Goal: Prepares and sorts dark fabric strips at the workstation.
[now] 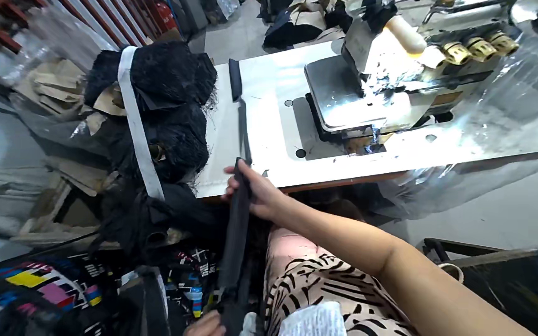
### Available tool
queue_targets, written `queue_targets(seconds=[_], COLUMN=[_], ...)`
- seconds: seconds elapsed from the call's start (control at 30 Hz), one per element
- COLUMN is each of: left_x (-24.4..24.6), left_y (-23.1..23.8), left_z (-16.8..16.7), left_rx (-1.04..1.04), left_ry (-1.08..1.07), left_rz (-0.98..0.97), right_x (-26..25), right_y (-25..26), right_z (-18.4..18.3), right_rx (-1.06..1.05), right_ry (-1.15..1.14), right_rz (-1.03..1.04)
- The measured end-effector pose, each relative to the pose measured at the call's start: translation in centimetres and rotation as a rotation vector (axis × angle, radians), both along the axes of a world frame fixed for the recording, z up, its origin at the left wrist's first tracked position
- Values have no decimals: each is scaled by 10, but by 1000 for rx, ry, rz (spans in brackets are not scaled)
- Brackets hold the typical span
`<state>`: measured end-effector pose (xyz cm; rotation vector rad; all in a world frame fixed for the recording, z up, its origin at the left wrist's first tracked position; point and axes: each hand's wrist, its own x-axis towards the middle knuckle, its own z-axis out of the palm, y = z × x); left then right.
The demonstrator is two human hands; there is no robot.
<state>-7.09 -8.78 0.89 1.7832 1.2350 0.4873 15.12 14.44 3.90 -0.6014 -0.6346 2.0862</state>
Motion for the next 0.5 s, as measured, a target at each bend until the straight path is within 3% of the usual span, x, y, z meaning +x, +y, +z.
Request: queue_targets(seconds=[0.03, 0.1, 0.17, 0.27, 0.3, 0.37, 0.4, 0.5], left_x=[4, 15, 32, 66, 74, 77, 71, 36], left_y=[1, 7, 19, 45, 48, 40, 33, 17], left_z=[-5, -15, -25, -26, -20, -5, 1, 8], left_rx=[-25, -121, -180, -200, -188, -136, -129, -272], left_ry=[98, 61, -231, -820, -885, -890, -834, -596], left_rz=[103, 303, 454, 535, 505, 407, 346, 188], right_x=[-2, -5, 1, 4, 4, 10, 13, 23], right_y=[0, -24, -72, -122, -123, -104, -88, -39], right_z=[3, -3, -12, -37, -53, -78, -73, -26], right_rx=[61, 398, 802, 1143, 1158, 1028, 903, 437], right_ry=[-32, -220, -496, -734, -706, -410, -254, -81], right_rz=[-51, 56, 410, 1121, 1207, 1044, 925, 532])
